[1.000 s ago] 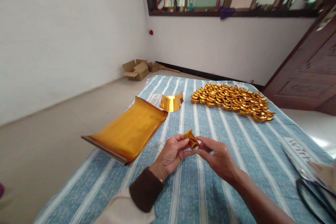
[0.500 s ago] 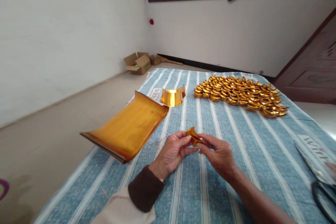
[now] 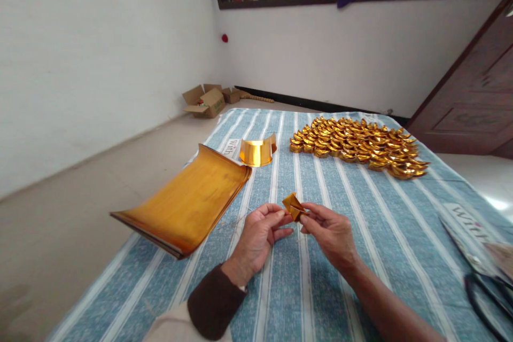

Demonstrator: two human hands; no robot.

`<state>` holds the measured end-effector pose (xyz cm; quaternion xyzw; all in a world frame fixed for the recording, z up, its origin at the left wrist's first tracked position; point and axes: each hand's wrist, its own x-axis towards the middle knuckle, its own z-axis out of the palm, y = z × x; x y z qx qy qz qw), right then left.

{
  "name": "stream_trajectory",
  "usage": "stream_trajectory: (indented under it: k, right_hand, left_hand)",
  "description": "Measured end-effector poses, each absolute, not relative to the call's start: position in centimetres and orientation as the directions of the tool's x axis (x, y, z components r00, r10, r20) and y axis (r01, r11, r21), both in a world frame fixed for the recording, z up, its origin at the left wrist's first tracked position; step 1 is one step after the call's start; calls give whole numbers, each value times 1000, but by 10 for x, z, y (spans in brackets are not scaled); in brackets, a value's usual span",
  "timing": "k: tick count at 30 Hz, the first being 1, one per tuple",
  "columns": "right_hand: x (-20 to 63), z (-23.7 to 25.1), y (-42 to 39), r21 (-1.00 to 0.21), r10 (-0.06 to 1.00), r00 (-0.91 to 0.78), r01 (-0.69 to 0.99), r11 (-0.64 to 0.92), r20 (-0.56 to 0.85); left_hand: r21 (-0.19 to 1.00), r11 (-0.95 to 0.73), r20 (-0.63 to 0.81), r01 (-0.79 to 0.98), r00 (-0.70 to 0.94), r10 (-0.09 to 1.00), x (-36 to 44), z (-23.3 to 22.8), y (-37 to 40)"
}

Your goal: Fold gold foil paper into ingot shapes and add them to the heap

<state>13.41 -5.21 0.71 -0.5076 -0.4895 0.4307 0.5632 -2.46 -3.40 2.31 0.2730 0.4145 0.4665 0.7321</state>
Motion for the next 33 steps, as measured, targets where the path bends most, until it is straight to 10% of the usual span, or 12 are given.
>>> stream_trajectory:
  k: [33]
  right_hand:
    - [130,-5,-57,-907,930,75,262,329,359]
  left_hand:
    - [859,356,-310,-367,180,933,-19,25,-37]
